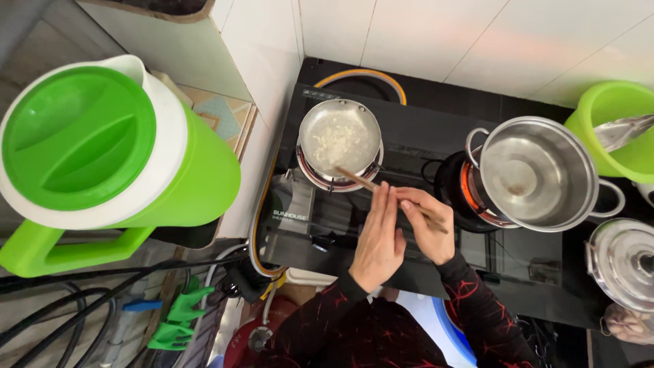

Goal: The person stirs chopped garlic or onion frying in oil in a pan on a gas stove using chopsticks, occasionally adjusting the stove knob. Near the end they add strips of sliced vegetable into the pan and continue stirring.

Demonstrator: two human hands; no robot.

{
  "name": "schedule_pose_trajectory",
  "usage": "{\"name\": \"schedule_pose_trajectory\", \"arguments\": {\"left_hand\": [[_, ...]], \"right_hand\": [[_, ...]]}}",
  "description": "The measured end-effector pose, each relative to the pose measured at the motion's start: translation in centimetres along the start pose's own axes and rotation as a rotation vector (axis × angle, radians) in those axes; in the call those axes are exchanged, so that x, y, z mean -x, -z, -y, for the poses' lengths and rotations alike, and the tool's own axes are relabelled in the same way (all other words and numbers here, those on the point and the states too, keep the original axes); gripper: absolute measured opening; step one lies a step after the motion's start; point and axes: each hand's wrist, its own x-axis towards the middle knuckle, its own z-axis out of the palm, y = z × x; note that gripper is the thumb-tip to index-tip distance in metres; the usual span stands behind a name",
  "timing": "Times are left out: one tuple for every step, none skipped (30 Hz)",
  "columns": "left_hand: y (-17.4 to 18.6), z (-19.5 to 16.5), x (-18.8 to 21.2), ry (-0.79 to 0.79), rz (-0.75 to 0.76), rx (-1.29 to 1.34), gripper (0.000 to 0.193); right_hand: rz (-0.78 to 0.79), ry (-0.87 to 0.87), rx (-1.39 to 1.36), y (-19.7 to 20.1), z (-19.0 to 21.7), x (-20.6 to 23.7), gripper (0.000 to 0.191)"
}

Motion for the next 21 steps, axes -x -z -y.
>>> {"name": "schedule_pose_trajectory", "arguments": {"left_hand": [[0.1,-0.3,0.3,0.017,-0.001,-0.002,0.085],[0.2,-0.3,0.4,0.030,-0.004,-0.005,0.086],[0.1,-0.2,0.2,0.022,0.001,-0.012,0.086],[-0.1,0.2,-0.4,0.013,0.007,-0.019,0.087],[-0.4,0.6,-1.0,0.006,0.009,-0.026,0.088],[-0.7,1.2,-1.7,-0.005,0.001,-0.037,0.086],[-0.9,1.8,-2.4,-0.015,-0.004,-0.047,0.085],[-1.2,2.3,-3.0,-0.025,-0.008,-0.057,0.084],[-1.5,2.8,-3.5,-0.027,-0.021,-0.070,0.082],[-1.7,3.2,-3.9,-0.030,-0.032,-0.081,0.080],[-1.8,3.4,-4.0,-0.034,-0.041,-0.092,0.078],[-1.8,3.5,-3.9,-0.040,-0.050,-0.080,0.078],[-1.8,3.4,-3.7,-0.044,-0.061,-0.067,0.078],[-1.7,3.2,-3.4,-0.047,-0.070,-0.053,0.078],[-1.6,2.9,-2.9,-0.032,-0.069,-0.051,0.080],[-1.5,2.6,-2.3,-0.016,-0.068,-0.049,0.082],[-1.4,2.4,-1.9,-0.001,-0.069,-0.046,0.084],[-1.3,2.4,-1.6,0.015,-0.082,-0.057,0.084],[-1.3,2.4,-1.5,0.029,-0.097,-0.069,0.084],[-1.3,2.5,-1.3,0.043,-0.112,-0.080,0.084],[-1.3,2.7,-1.4,0.036,-0.109,-0.069,0.084]], "right_hand": [[0.016,-0.042,-0.009,0.2,-0.3,-0.2,0.021],[0.010,-0.013,-0.036,0.2,-0.7,-0.6,0.019],[0.004,0.016,-0.063,0.0,-1.0,-1.2,0.018],[-0.003,0.045,-0.091,-0.1,-1.3,-1.7,0.017],[-0.020,0.057,-0.103,-0.3,-1.5,-2.1,0.016],[-0.036,0.069,-0.115,-0.5,-1.6,-2.7,0.016],[-0.054,0.080,-0.128,-0.7,-1.7,-3.1,0.016],[-0.064,0.127,-0.064,-1.0,-1.7,-3.2,0.017],[-0.075,0.174,0.000,-1.2,-1.7,-3.3,0.019],[-0.088,0.220,0.064,-1.4,-1.7,-3.2,0.020],[-0.094,0.148,0.066,-1.6,-1.7,-2.9,0.022],[-0.098,0.078,0.068,-1.7,-1.7,-2.4,0.023],[-0.100,0.007,0.072,-1.8,-1.8,-2.1,0.025],[-0.087,0.025,0.027,-1.8,-1.9,-1.9,0.023],[-0.076,0.042,-0.017,-1.7,-2.1,-1.6,0.022],[-0.065,0.058,-0.062,-1.7,-2.4,-1.4,0.021],[-0.053,0.039,-0.091,-1.7,-2.7,-1.3,0.020],[-0.042,0.022,-0.120,-1.8,-3.0,-1.4,0.020],[-0.031,0.008,-0.149,-2.0,-3.4,-1.6,0.019],[-0.032,0.028,-0.142,-2.2,-3.7,-1.8,0.019],[-0.033,0.048,-0.135,-2.7,-4.1,-2.1,0.019]]}}
